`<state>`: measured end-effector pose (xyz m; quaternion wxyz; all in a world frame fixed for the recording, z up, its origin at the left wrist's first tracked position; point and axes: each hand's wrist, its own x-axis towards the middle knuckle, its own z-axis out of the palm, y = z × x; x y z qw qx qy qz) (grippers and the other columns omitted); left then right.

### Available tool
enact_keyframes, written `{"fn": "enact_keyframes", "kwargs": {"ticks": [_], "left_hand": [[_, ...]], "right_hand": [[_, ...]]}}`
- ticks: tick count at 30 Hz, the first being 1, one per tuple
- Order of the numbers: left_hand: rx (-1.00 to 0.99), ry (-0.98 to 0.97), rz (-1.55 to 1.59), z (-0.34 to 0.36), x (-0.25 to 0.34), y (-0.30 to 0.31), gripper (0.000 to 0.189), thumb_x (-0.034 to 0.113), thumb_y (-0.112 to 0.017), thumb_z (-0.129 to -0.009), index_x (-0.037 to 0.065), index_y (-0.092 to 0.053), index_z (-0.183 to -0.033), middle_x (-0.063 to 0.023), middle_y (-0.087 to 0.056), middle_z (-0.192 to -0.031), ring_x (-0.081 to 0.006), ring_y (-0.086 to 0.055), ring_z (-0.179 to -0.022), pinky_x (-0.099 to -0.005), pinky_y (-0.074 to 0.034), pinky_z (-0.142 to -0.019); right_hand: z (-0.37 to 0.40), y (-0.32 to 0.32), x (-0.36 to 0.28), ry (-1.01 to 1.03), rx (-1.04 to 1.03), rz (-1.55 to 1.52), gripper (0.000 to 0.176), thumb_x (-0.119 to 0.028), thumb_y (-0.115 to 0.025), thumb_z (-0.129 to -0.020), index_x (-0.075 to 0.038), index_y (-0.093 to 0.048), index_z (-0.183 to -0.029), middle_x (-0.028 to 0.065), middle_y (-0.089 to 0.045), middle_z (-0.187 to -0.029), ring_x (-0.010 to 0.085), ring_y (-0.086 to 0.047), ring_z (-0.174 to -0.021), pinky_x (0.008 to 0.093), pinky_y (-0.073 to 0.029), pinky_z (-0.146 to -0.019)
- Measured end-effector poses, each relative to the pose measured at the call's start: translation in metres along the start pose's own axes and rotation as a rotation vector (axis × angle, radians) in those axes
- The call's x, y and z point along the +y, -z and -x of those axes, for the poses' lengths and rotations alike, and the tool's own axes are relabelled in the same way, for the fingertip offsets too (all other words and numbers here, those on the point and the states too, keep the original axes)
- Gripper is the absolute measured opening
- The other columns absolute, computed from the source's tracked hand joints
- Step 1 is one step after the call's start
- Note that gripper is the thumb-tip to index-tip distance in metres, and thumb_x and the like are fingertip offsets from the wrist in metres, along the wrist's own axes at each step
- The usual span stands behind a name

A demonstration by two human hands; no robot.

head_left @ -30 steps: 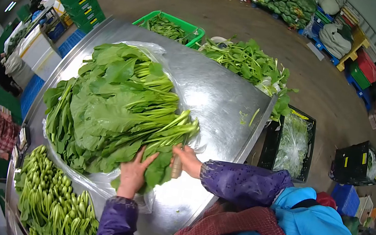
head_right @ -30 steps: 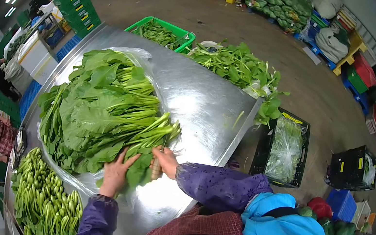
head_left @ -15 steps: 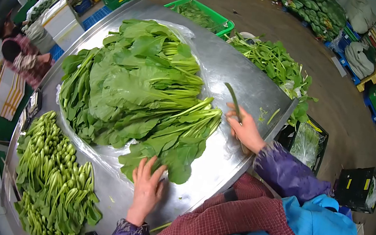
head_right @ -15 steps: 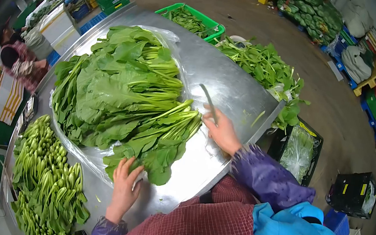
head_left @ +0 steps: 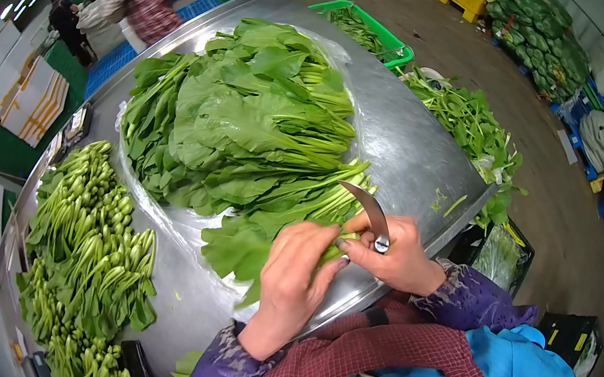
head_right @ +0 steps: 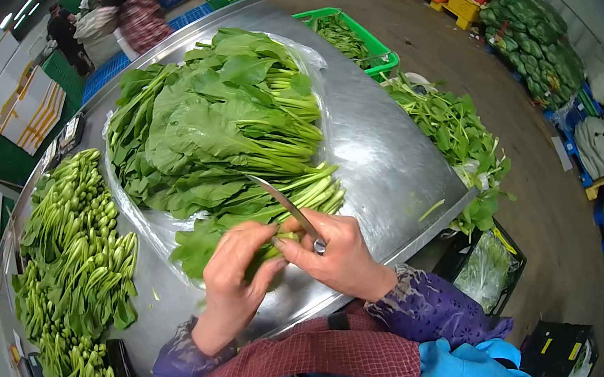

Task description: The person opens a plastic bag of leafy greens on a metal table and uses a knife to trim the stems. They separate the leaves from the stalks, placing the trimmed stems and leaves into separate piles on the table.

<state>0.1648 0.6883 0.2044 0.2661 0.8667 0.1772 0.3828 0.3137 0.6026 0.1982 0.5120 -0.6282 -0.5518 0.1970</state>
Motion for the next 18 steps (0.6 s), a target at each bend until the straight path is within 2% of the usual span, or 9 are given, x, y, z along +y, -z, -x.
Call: {"fn": "enact_keyframes", "kwargs": {"ticks": [1,2,3,4,5,6,7,8,18], "left_hand": [[-0.048,0.142,0.108,0.002,-0.002,-0.003,0.030,-0.003,-0.069,-0.072,0.000,-0.062,-0.101,-0.0097,-0.064,-0.087,-0.0249,-0.061,-0.085,-0.0312,-0.047,-0.077],[-0.101,0.281,0.217,0.005,-0.005,-0.006,0.030,-0.001,-0.069,-0.075,-0.001,-0.061,-0.104,-0.0093,-0.065,-0.087,-0.0207,-0.062,-0.082,-0.0282,-0.048,-0.074],[-0.105,0.280,0.214,0.010,-0.012,-0.010,0.030,-0.001,-0.069,-0.075,-0.001,-0.061,-0.104,-0.0093,-0.065,-0.087,-0.0207,-0.062,-0.082,-0.0282,-0.048,-0.074],[-0.128,0.414,0.345,0.017,-0.022,-0.015,0.028,0.001,-0.067,-0.078,-0.003,-0.060,-0.105,-0.0086,-0.065,-0.087,-0.0162,-0.062,-0.078,-0.0251,-0.048,-0.071],[-0.151,0.548,0.477,0.020,-0.027,-0.018,0.027,0.002,-0.066,-0.081,-0.005,-0.058,-0.106,-0.0079,-0.065,-0.087,-0.0117,-0.061,-0.075,-0.0221,-0.048,-0.069],[-0.160,0.658,0.604,0.018,-0.023,-0.017,0.023,0.003,-0.064,-0.084,-0.007,-0.058,-0.104,-0.0064,-0.065,-0.087,-0.0088,-0.059,-0.075,-0.0210,-0.047,-0.067],[-0.165,0.659,0.602,0.018,-0.023,-0.018,0.023,0.003,-0.064,-0.084,-0.007,-0.058,-0.104,-0.0064,-0.065,-0.087,-0.0088,-0.059,-0.075,-0.0210,-0.047,-0.067],[-0.195,0.705,0.666,0.018,-0.024,-0.020,0.023,0.003,-0.064,-0.084,-0.007,-0.058,-0.104,-0.0067,-0.065,-0.087,-0.0090,-0.059,-0.073,-0.0211,-0.047,-0.066],[-0.370,0.867,0.915,0.023,-0.027,-0.021,0.027,0.006,-0.061,-0.087,-0.006,-0.057,-0.110,-0.0090,-0.064,-0.091,-0.0084,-0.058,-0.072,-0.0201,-0.044,-0.063]], "right_hand": [[0.000,0.001,0.001,0.005,-0.004,-0.003,0.021,-0.014,-0.067,-0.081,0.002,-0.062,-0.094,0.0077,-0.058,-0.063,0.0109,-0.056,-0.055,0.0264,-0.045,-0.052],[0.001,0.003,0.003,-0.135,-0.038,-0.160,0.020,-0.013,-0.065,-0.083,0.002,-0.061,-0.096,0.0094,-0.059,-0.065,0.0133,-0.059,-0.058,0.0273,-0.046,-0.054],[0.002,0.005,0.006,-0.278,-0.071,-0.316,0.019,-0.013,-0.062,-0.086,0.002,-0.061,-0.098,0.0111,-0.060,-0.067,0.0158,-0.061,-0.060,0.0283,-0.047,-0.055],[0.002,0.007,0.012,-0.162,-0.054,-0.109,0.018,-0.010,-0.061,-0.085,0.000,-0.061,-0.100,0.0121,-0.063,-0.075,0.0233,-0.064,-0.066,0.0311,-0.049,-0.059],[0.004,0.007,0.021,-0.162,-0.054,-0.110,0.018,-0.010,-0.061,-0.085,0.000,-0.061,-0.100,0.0121,-0.063,-0.075,0.0233,-0.064,-0.066,0.0311,-0.049,-0.059],[0.006,0.008,0.031,-0.002,-0.063,0.072,0.019,-0.009,-0.062,-0.083,-0.002,-0.061,-0.100,0.0115,-0.064,-0.079,0.0256,-0.064,-0.068,0.0324,-0.050,-0.059],[0.008,0.008,0.036,0.157,-0.070,0.254,0.020,-0.007,-0.062,-0.080,-0.003,-0.061,-0.100,0.0109,-0.064,-0.082,0.0278,-0.064,-0.069,0.0336,-0.051,-0.060],[0.011,0.008,0.037,0.166,-0.077,0.307,0.026,-0.004,-0.062,-0.075,-0.006,-0.061,-0.101,0.0085,-0.063,-0.085,0.0282,-0.063,-0.068,0.0352,-0.051,-0.058],[0.019,0.008,0.077,0.152,-0.113,0.491,0.032,-0.003,-0.060,-0.075,-0.006,-0.059,-0.107,0.0075,-0.064,-0.085,0.0274,-0.064,-0.067,0.0360,-0.051,-0.055]]}}
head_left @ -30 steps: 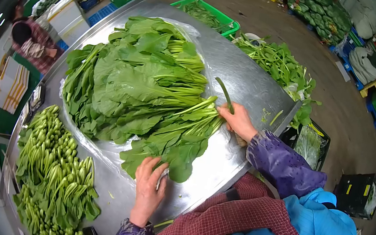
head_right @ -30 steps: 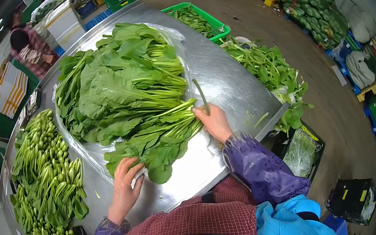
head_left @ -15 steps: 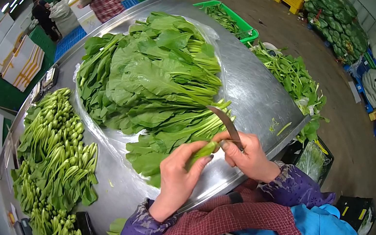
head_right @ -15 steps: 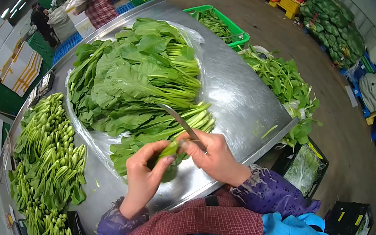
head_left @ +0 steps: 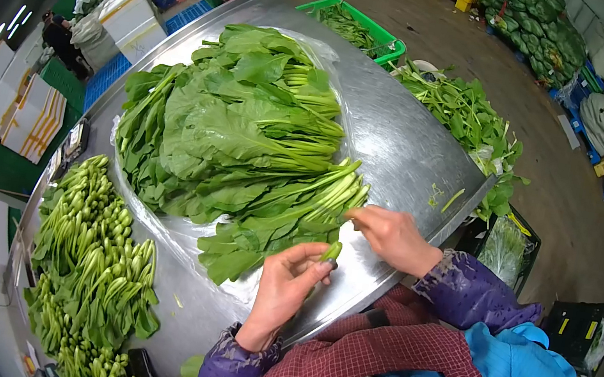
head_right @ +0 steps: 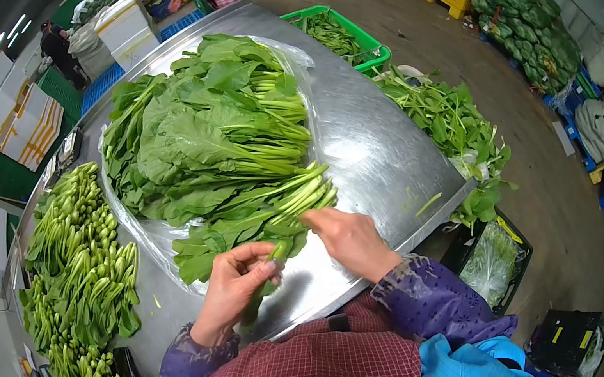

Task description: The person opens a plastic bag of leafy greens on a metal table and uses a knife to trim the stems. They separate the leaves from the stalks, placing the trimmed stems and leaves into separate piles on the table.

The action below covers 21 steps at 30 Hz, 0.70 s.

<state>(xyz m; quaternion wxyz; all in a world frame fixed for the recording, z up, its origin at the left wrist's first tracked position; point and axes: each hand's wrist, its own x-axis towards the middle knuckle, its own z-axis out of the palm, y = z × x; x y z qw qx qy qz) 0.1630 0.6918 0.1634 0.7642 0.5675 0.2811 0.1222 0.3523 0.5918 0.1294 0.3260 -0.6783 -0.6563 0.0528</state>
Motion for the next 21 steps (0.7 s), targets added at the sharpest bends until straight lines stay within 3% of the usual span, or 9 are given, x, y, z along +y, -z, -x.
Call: {"fn": "enact_keyframes", "kwargs": {"ticks": [3,5,7,9,12,15,17,19,21], "left_hand": [[-0.085,0.063,0.217,-0.001,-0.005,0.003,0.025,0.009,-0.059,-0.089,-0.006,-0.057,-0.108,-0.0092,-0.063,-0.082,-0.0130,-0.057,-0.070,-0.0246,-0.047,-0.065],[-0.189,0.125,0.240,-0.003,-0.010,0.007,0.029,0.018,-0.057,-0.091,-0.005,-0.056,-0.109,-0.0074,-0.060,-0.082,-0.0130,-0.055,-0.072,-0.0251,-0.045,-0.067],[-0.281,0.136,0.369,-0.005,-0.012,0.007,0.029,0.022,-0.056,-0.092,-0.004,-0.057,-0.106,-0.0059,-0.058,-0.084,-0.0124,-0.053,-0.075,-0.0248,-0.044,-0.068],[-0.252,0.095,0.083,-0.001,-0.010,0.006,0.023,0.019,-0.057,-0.091,-0.002,-0.059,-0.102,-0.0049,-0.059,-0.086,-0.0124,-0.054,-0.076,-0.0254,-0.044,-0.070],[-0.212,0.039,-0.222,0.000,0.001,0.004,0.020,0.016,-0.058,-0.090,-0.002,-0.062,-0.097,-0.0064,-0.062,-0.086,-0.0131,-0.057,-0.073,-0.0267,-0.046,-0.070],[-0.098,-0.130,-0.609,0.000,-0.004,0.009,0.015,0.009,-0.059,-0.087,-0.004,-0.063,-0.094,-0.0091,-0.064,-0.087,-0.0144,-0.059,-0.071,-0.0274,-0.048,-0.068],[0.164,-0.533,-0.956,-0.004,-0.012,0.016,0.014,0.003,-0.059,-0.084,-0.004,-0.062,-0.096,-0.0104,-0.064,-0.088,-0.0152,-0.059,-0.070,-0.0274,-0.047,-0.065],[0.207,-0.531,-0.939,-0.003,-0.010,0.027,0.014,0.000,-0.059,-0.082,-0.003,-0.062,-0.096,-0.0097,-0.064,-0.087,-0.0175,-0.059,-0.068,-0.0281,-0.047,-0.063],[0.219,-0.360,-0.741,-0.001,-0.009,0.033,0.012,0.001,-0.058,-0.083,-0.001,-0.063,-0.094,-0.0099,-0.063,-0.089,-0.0208,-0.058,-0.065,-0.0291,-0.047,-0.062]], "right_hand": [[-0.001,0.003,0.003,-0.068,0.003,-0.186,0.033,-0.005,-0.060,-0.080,-0.004,-0.057,-0.112,0.0099,-0.063,-0.095,0.0250,-0.065,-0.078,0.0339,-0.052,-0.066],[-0.011,0.013,-0.024,-0.047,-0.073,-0.746,0.028,-0.008,-0.060,-0.084,-0.003,-0.059,-0.111,0.0119,-0.060,-0.107,0.0216,-0.062,-0.091,0.0321,-0.050,-0.078],[-0.010,0.008,-0.026,-0.098,-0.164,-0.853,0.021,-0.008,-0.060,-0.086,-0.001,-0.061,-0.105,0.0113,-0.057,-0.110,0.0179,-0.058,-0.097,0.0305,-0.047,-0.084],[-0.007,0.001,-0.025,-0.133,-0.198,-1.063,0.018,-0.009,-0.062,-0.085,0.000,-0.061,-0.100,0.0097,-0.058,-0.105,0.0172,-0.059,-0.092,0.0299,-0.047,-0.080],[-0.010,0.004,-0.033,-0.226,-0.194,-0.889,0.016,-0.009,-0.065,-0.082,-0.001,-0.060,-0.094,0.0082,-0.059,-0.091,0.0160,-0.059,-0.079,0.0293,-0.048,-0.070],[-0.013,0.005,-0.028,-0.099,-0.115,-0.585,0.014,-0.010,-0.066,-0.079,-0.002,-0.059,-0.087,0.0078,-0.059,-0.081,0.0210,-0.059,-0.066,0.0320,-0.048,-0.058],[-0.020,0.027,-0.019,-0.016,-0.221,-0.234,0.014,-0.012,-0.063,-0.078,-0.002,-0.057,-0.085,0.0091,-0.060,-0.083,0.0247,-0.060,-0.065,0.0355,-0.049,-0.056],[-0.032,0.048,0.004,-0.107,-0.101,0.213,0.013,-0.013,-0.061,-0.078,-0.003,-0.056,-0.083,0.0108,-0.061,-0.083,0.0269,-0.062,-0.069,0.0382,-0.049,-0.057],[-0.046,0.054,0.039,-0.188,0.111,0.400,0.017,-0.011,-0.066,-0.077,-0.002,-0.060,-0.091,0.0140,-0.063,-0.082,0.0218,-0.063,-0.072,0.0330,-0.050,-0.058]]}}
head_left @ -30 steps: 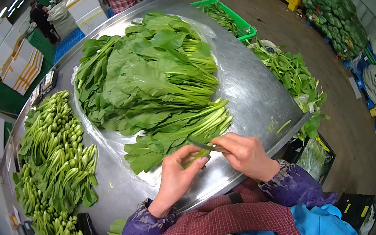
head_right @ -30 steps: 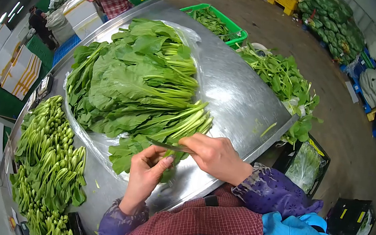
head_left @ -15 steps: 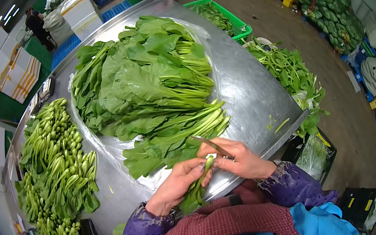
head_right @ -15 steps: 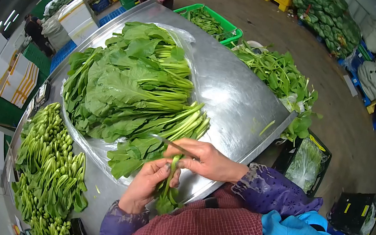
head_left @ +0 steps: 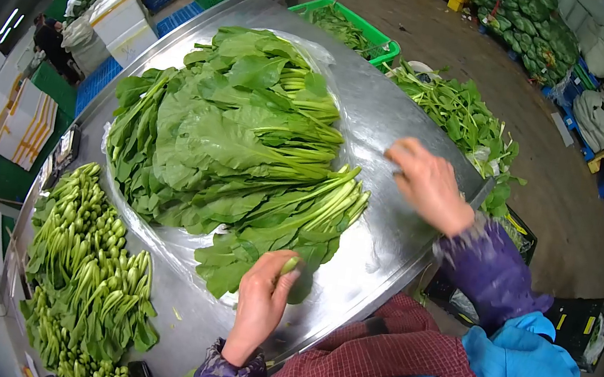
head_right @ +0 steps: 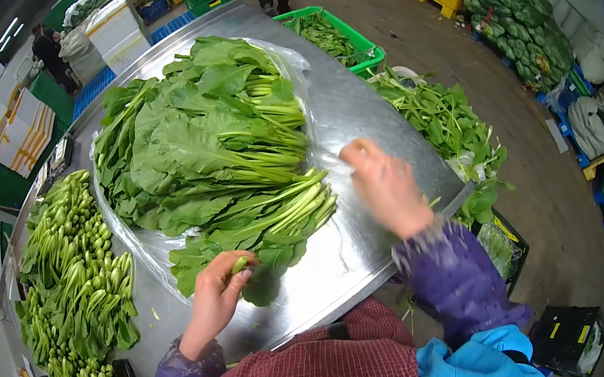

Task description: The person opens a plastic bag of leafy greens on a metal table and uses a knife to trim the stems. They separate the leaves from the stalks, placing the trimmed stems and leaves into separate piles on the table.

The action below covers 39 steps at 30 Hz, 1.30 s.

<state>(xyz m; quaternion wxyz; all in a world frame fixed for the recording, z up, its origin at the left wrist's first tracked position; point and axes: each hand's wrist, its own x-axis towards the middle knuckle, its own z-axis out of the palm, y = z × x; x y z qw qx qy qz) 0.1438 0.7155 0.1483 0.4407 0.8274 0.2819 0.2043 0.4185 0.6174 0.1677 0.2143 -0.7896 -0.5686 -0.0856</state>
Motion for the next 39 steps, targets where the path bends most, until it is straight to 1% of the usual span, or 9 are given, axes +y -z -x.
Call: {"fn": "enact_keyframes", "kwargs": {"ticks": [6,10,12,13,20,22,24,30,39], "left_hand": [[-0.024,0.006,0.035,0.003,0.008,-0.001,0.012,-0.002,-0.060,-0.081,0.001,-0.065,-0.091,-0.0083,-0.057,-0.088,-0.0192,-0.055,-0.079,-0.0281,-0.044,-0.070],[0.000,0.081,0.076,0.011,0.004,0.003,0.015,-0.005,-0.061,-0.077,0.002,-0.066,-0.090,-0.0093,-0.057,-0.088,-0.0204,-0.055,-0.078,-0.0277,-0.044,-0.069],[0.022,0.079,0.105,0.011,0.008,0.002,0.017,-0.005,-0.062,-0.076,0.001,-0.066,-0.091,-0.0105,-0.057,-0.087,-0.0228,-0.056,-0.080,-0.0299,-0.045,-0.069],[0.047,0.076,0.134,0.011,0.011,0.001,0.018,-0.004,-0.062,-0.076,0.001,-0.066,-0.092,-0.0116,-0.057,-0.086,-0.0252,-0.056,-0.081,-0.0320,-0.045,-0.069],[0.259,-0.462,-0.270,-0.020,0.047,-0.015,0.034,-0.005,-0.059,-0.077,0.000,-0.059,-0.110,-0.0138,-0.058,-0.089,-0.0286,-0.058,-0.084,-0.0333,-0.047,-0.074],[0.130,-0.382,-0.174,-0.013,0.034,-0.019,0.034,-0.001,-0.060,-0.079,-0.003,-0.055,-0.112,-0.0122,-0.059,-0.089,-0.0230,-0.058,-0.082,-0.0305,-0.047,-0.073],[-0.085,0.247,0.587,-0.010,0.031,-0.018,0.022,0.006,-0.055,-0.090,-0.003,-0.056,-0.109,-0.0073,-0.060,-0.084,-0.0151,-0.057,-0.078,-0.0265,-0.045,-0.074],[-0.164,0.255,0.753,0.002,0.025,-0.020,0.023,0.014,-0.047,-0.096,-0.004,-0.055,-0.109,-0.0054,-0.060,-0.085,-0.0108,-0.056,-0.077,-0.0234,-0.045,-0.072],[-0.174,0.278,0.664,0.016,0.020,-0.004,0.025,0.017,-0.054,-0.093,0.000,-0.050,-0.111,-0.0008,-0.052,-0.082,-0.0081,-0.047,-0.072,-0.0200,-0.039,-0.065]], "right_hand": [[-0.014,-0.112,0.035,-0.373,-0.293,-0.556,0.025,-0.015,-0.066,-0.078,-0.001,-0.063,-0.098,0.0167,-0.067,-0.090,0.0241,-0.066,-0.073,0.0342,-0.050,-0.066],[-0.011,-0.084,0.021,-0.285,-0.200,-0.670,0.023,-0.016,-0.067,-0.079,0.001,-0.062,-0.094,0.0104,-0.067,-0.080,0.0186,-0.063,-0.063,0.0306,-0.049,-0.061],[-0.012,-0.034,-0.003,-0.680,-0.318,-1.065,0.018,-0.017,-0.067,-0.081,-0.001,-0.063,-0.088,0.0030,-0.063,-0.071,0.0112,-0.056,-0.057,0.0256,-0.044,-0.055],[-0.007,-0.027,-0.008,-0.649,-0.243,-1.199,0.015,-0.017,-0.066,-0.083,-0.002,-0.064,-0.083,-0.0008,-0.059,-0.067,0.0062,-0.051,-0.055,0.0230,-0.041,-0.050],[0.029,0.000,-0.071,-0.088,-0.150,-0.971,0.011,-0.008,-0.069,-0.078,0.000,-0.065,-0.085,0.0029,-0.062,-0.072,0.0059,-0.054,-0.060,0.0220,-0.042,-0.054],[0.034,0.008,-0.083,-0.125,-0.213,-1.032,0.012,-0.009,-0.067,-0.080,-0.001,-0.065,-0.089,0.0092,-0.065,-0.077,0.0150,-0.060,-0.061,0.0281,-0.047,-0.054],[0.038,-0.006,-0.078,-0.017,-0.088,-0.906,0.013,-0.008,-0.066,-0.079,-0.002,-0.064,-0.091,0.0096,-0.064,-0.079,0.0187,-0.061,-0.062,0.0301,-0.048,-0.055],[0.053,-0.018,-0.074,0.132,-0.107,-0.520,0.023,-0.007,-0.063,-0.076,-0.007,-0.061,-0.099,0.0096,-0.061,-0.082,0.0285,-0.063,-0.070,0.0370,-0.050,-0.060],[0.035,-0.080,0.006,-0.112,-0.115,-0.324,0.024,-0.015,-0.061,-0.081,-0.002,-0.060,-0.101,0.0147,-0.062,-0.098,0.0288,-0.062,-0.087,0.0390,-0.049,-0.075]]}}
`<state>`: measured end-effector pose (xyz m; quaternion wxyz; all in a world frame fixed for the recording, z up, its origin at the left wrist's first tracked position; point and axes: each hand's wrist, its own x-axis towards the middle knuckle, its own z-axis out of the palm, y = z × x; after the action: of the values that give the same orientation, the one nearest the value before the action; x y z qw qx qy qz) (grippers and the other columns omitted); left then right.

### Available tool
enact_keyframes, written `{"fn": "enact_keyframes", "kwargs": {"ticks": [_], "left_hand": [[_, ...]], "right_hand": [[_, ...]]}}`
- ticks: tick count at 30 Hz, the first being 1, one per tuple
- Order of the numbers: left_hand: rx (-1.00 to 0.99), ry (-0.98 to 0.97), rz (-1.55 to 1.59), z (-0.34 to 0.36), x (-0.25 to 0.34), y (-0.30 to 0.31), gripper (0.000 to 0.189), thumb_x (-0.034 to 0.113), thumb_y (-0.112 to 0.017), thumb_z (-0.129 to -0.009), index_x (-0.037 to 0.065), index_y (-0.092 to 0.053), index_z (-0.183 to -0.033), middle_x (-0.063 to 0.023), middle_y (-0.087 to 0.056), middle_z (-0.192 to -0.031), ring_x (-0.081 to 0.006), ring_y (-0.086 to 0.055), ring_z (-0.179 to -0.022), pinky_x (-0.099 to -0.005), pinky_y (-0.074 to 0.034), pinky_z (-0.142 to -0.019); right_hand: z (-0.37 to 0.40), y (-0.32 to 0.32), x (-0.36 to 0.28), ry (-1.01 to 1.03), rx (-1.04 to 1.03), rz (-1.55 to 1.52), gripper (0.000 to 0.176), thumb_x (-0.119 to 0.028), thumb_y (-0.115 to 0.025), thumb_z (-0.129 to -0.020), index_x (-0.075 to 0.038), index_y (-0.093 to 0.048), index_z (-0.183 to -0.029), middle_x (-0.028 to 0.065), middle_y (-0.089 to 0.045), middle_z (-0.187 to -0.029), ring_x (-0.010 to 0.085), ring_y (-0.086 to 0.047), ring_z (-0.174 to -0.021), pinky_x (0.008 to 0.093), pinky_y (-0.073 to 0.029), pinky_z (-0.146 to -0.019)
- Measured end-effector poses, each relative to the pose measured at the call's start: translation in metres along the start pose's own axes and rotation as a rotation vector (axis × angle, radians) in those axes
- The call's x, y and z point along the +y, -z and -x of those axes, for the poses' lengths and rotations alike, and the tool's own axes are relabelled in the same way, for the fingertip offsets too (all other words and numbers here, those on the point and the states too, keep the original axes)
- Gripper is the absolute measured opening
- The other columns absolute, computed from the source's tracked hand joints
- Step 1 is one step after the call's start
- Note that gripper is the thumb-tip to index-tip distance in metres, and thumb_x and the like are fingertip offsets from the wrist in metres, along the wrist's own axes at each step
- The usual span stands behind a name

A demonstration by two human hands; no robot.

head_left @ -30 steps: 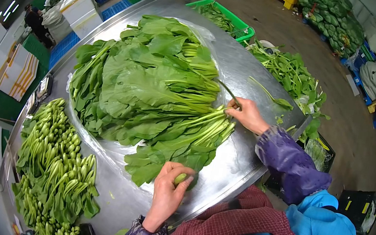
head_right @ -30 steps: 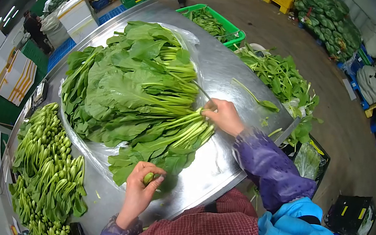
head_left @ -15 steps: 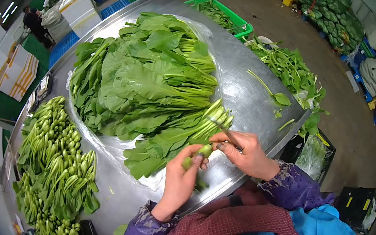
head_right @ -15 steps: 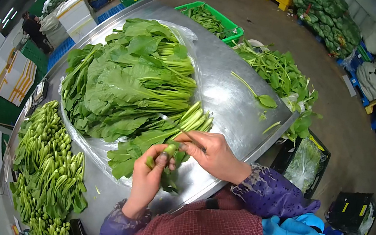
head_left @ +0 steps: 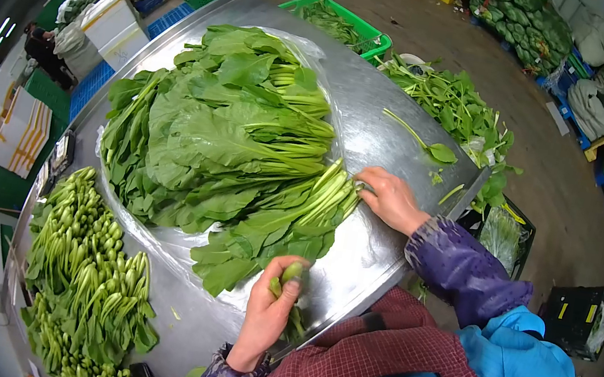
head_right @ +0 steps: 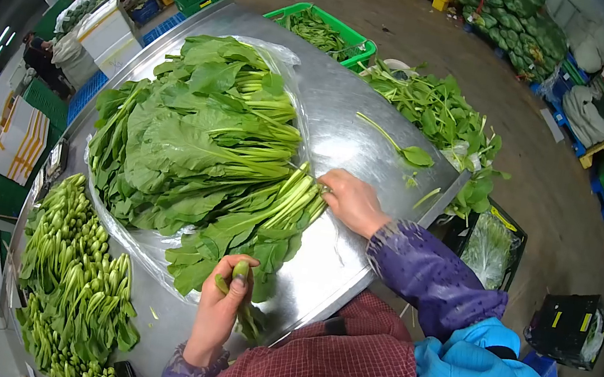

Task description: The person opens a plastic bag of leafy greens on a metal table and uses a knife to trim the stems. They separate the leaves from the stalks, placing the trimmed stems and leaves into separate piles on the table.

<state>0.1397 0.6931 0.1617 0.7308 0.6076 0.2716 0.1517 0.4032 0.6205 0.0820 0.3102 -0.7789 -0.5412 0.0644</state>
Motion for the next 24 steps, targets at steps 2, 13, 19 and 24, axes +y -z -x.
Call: {"fn": "enact_keyframes", "kwargs": {"ticks": [2,13,19,24], "left_hand": [[0.044,-0.022,-0.053,0.000,0.000,-0.002,0.024,0.012,-0.059,-0.089,0.002,-0.053,-0.110,0.0034,-0.045,-0.078,-0.0046,-0.040,-0.069,-0.0177,-0.032,-0.060],[0.248,-0.307,-0.531,0.002,0.005,-0.008,0.018,-0.003,-0.066,-0.074,0.002,-0.066,-0.091,-0.0089,-0.056,-0.080,-0.0208,-0.054,-0.073,-0.0279,-0.043,-0.065],[0.413,-0.687,-0.922,-0.010,0.043,-0.021,0.031,-0.002,-0.068,-0.069,0.005,-0.066,-0.099,-0.0092,-0.061,-0.087,-0.0263,-0.056,-0.076,-0.0342,-0.046,-0.069],[0.217,-0.455,-0.695,-0.017,0.030,-0.012,0.027,0.004,-0.070,-0.072,-0.001,-0.065,-0.098,-0.0114,-0.063,-0.084,-0.0229,-0.058,-0.073,-0.0309,-0.045,-0.067]], "right_hand": [[-0.009,-0.022,0.014,0.016,0.016,-0.086,0.027,-0.017,-0.063,-0.080,-0.002,-0.060,-0.102,0.0160,-0.061,-0.098,0.0287,-0.061,-0.090,0.0386,-0.048,-0.076],[-0.007,0.030,-0.062,-0.135,-0.058,-0.421,0.029,-0.016,-0.071,-0.074,0.000,-0.056,-0.093,0.0091,-0.061,-0.078,0.0173,-0.056,-0.063,0.0309,-0.045,-0.060],[0.021,0.049,-0.111,0.130,0.015,-0.601,0.025,-0.009,-0.074,-0.073,0.000,-0.058,-0.091,0.0046,-0.062,-0.080,0.0099,-0.054,-0.056,0.0252,-0.044,-0.051],[0.028,0.058,-0.118,-0.049,-0.163,-0.671,0.020,-0.010,-0.069,-0.077,-0.002,-0.060,-0.093,0.0071,-0.062,-0.080,0.0165,-0.059,-0.058,0.0283,-0.046,-0.052]]}}
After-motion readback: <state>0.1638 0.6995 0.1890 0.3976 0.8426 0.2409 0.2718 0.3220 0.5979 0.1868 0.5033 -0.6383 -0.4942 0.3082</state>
